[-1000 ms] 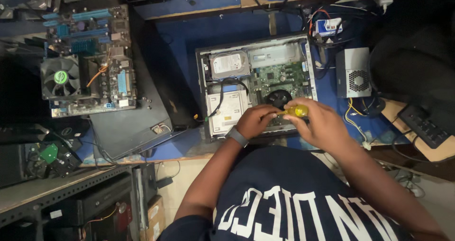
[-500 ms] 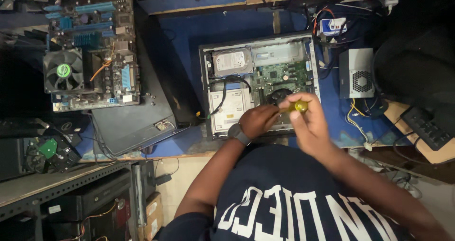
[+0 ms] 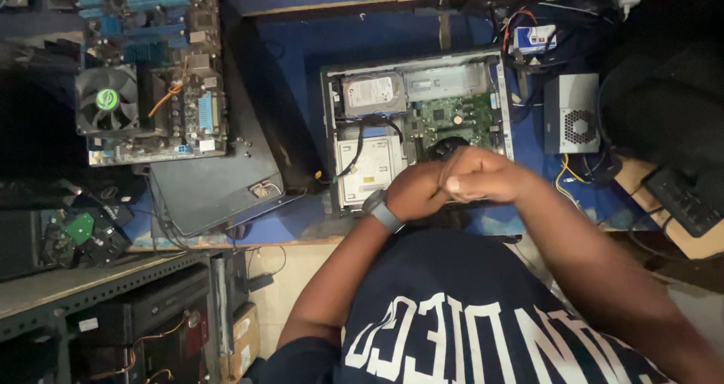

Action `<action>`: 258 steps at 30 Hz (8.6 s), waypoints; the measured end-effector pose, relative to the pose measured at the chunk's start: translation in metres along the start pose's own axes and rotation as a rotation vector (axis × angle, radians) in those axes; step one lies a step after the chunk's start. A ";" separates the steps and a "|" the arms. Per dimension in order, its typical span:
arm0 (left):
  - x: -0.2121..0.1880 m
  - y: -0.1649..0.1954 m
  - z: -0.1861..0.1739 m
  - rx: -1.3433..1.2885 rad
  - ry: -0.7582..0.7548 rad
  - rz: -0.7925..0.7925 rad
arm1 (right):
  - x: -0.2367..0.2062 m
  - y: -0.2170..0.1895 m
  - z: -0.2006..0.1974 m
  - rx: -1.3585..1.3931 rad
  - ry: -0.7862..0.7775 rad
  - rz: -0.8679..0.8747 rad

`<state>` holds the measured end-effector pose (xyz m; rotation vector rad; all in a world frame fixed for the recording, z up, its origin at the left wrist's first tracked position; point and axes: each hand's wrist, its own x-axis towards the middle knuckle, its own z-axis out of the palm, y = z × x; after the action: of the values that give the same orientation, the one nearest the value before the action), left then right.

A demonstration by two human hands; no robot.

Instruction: The person uses a yellow screwdriver to remove screws from a CPU fan and then detaches the fan from the motherboard inside an open desktop case. They then pick up a power supply unit and unscrew its mounting screws.

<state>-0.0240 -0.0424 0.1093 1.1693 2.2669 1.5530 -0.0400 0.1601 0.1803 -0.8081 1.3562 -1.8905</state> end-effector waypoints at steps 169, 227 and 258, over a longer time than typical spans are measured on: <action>-0.033 -0.013 0.040 0.413 0.335 -0.357 | 0.021 -0.025 0.025 -0.469 0.372 -0.123; -0.022 0.017 0.028 0.294 0.380 -0.248 | -0.011 -0.067 0.041 -1.037 0.426 -0.329; -0.021 0.033 0.007 0.228 0.177 -0.185 | -0.040 -0.042 0.046 -0.954 0.338 -0.152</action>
<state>0.0107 -0.0461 0.1282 0.8668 2.6398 1.4083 0.0134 0.1771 0.2285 -1.0670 2.5387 -1.4602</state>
